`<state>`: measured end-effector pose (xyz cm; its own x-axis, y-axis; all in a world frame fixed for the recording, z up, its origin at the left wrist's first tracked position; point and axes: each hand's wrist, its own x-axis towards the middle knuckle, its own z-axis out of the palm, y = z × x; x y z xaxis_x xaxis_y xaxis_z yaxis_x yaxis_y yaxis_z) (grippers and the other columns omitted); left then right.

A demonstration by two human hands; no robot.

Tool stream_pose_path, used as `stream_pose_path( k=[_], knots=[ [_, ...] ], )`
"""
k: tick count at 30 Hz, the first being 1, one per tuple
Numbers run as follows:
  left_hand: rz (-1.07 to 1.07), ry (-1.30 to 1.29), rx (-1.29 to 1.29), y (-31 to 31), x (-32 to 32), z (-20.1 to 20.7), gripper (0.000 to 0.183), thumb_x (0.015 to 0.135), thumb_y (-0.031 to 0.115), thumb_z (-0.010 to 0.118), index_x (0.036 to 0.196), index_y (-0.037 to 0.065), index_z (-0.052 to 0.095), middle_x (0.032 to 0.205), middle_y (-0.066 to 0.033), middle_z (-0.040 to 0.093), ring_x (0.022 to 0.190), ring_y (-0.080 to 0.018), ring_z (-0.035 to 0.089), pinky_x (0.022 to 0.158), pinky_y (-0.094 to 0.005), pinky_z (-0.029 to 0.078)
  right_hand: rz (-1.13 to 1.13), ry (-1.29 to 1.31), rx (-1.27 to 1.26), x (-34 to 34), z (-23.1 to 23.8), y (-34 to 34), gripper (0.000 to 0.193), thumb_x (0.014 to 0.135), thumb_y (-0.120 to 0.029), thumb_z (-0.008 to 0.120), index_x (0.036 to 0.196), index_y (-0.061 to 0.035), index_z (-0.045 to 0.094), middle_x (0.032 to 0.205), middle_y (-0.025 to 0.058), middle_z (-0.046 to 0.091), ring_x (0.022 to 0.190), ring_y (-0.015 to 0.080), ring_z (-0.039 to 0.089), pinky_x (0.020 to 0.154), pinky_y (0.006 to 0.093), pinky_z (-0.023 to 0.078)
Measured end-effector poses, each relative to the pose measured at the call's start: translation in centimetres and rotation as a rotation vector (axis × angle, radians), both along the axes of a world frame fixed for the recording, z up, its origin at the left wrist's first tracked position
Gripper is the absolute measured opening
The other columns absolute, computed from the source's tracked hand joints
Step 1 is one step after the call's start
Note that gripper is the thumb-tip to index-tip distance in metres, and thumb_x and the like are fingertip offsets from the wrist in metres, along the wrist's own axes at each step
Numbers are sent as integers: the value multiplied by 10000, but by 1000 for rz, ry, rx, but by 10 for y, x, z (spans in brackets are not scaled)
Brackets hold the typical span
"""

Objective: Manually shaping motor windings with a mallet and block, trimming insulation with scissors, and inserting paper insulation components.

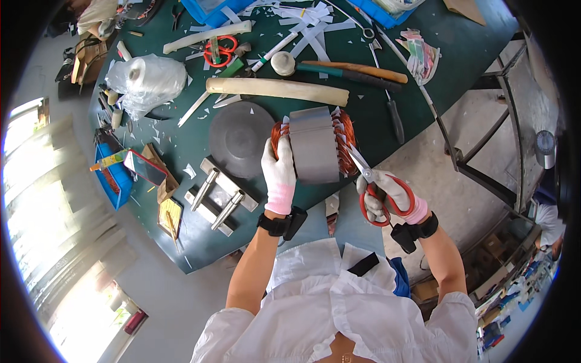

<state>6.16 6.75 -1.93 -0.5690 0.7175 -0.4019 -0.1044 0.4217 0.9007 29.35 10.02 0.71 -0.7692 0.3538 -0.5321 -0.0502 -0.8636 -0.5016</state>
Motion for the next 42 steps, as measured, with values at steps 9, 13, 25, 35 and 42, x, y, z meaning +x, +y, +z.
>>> stream_pose_path(
  k=[9,13,25,35,42],
  knots=[
    [1,43,2,-1,0,-4,262,944,195,469,1069,-9,577,867,-34,590,768,-96,504,725,-245,430,40,85,-145,3,-9,1,455,946,-487,394,923,-51,522,508,-11,420,377,84,394,399,227,381],
    [4,22,-4,-1,0,-4,258,942,188,468,1065,-11,576,864,-39,591,763,-103,505,726,-250,432,11,57,-185,1,-6,1,442,956,-467,389,901,-50,524,489,-24,386,353,67,345,352,208,329],
    [-28,53,6,-2,-1,-4,309,947,225,443,1075,-29,562,930,-55,592,812,-104,499,751,-248,426,-62,-126,-162,-16,21,-6,434,951,-462,397,884,-57,540,482,-18,387,375,92,358,403,250,381],
    [21,7,17,-2,0,-8,244,938,154,479,1074,-20,581,878,-30,603,788,-87,521,740,-231,430,-64,-170,-86,-18,26,-11,479,968,-456,341,940,-11,517,525,5,443,421,107,437,471,266,466],
    [14,33,-14,-2,-1,-6,244,933,156,482,1073,-18,579,866,-37,603,768,-95,522,727,-237,432,5,-148,-127,-22,18,13,453,963,-449,366,932,-27,527,537,3,450,429,109,445,489,265,468]
  ],
)
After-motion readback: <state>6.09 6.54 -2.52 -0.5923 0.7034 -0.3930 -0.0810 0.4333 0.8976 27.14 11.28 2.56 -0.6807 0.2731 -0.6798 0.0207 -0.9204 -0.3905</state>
